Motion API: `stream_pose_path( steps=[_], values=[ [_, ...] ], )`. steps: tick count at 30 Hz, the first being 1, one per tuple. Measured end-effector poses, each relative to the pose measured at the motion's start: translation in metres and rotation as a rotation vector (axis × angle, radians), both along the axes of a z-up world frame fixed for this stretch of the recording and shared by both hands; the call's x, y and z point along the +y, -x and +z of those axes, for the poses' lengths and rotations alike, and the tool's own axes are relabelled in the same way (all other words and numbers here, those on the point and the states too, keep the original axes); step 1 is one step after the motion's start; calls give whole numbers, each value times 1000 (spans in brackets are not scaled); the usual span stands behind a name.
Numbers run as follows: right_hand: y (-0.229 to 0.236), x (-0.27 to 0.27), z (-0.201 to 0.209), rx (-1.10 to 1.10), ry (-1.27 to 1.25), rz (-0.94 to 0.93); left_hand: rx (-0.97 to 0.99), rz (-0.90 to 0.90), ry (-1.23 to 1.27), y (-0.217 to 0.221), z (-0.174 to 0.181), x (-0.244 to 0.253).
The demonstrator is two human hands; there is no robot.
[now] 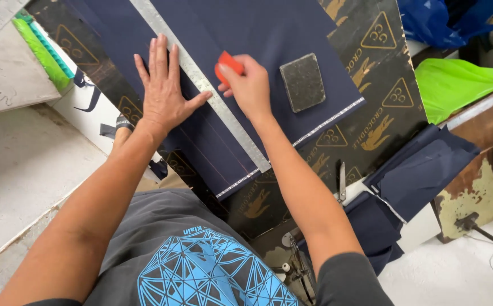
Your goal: The person measures and marks a large piece of dark blue fabric using a tape measure, a metal ruler, and a red chalk marker. They then use a pair of scissors to cut the fabric along the marked lines.
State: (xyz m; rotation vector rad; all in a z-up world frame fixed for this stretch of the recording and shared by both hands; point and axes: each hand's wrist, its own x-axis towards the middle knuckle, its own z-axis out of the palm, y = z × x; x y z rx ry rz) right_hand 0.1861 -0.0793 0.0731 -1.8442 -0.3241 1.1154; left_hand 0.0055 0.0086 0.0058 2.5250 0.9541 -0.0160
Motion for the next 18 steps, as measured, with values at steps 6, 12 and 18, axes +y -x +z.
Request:
stream_pose_path(
  steps=[6, 12, 18],
  values=[
    [4, 90, -40, -264, -179, 162, 23, 20, 30, -4, 8, 0],
    [11, 136, -88, -755, -314, 352, 146, 50, 108, -11, 13, -1],
    [3, 87, -64, -853, -392, 541, 135, 33, 197, -15, 34, 5]
  ],
)
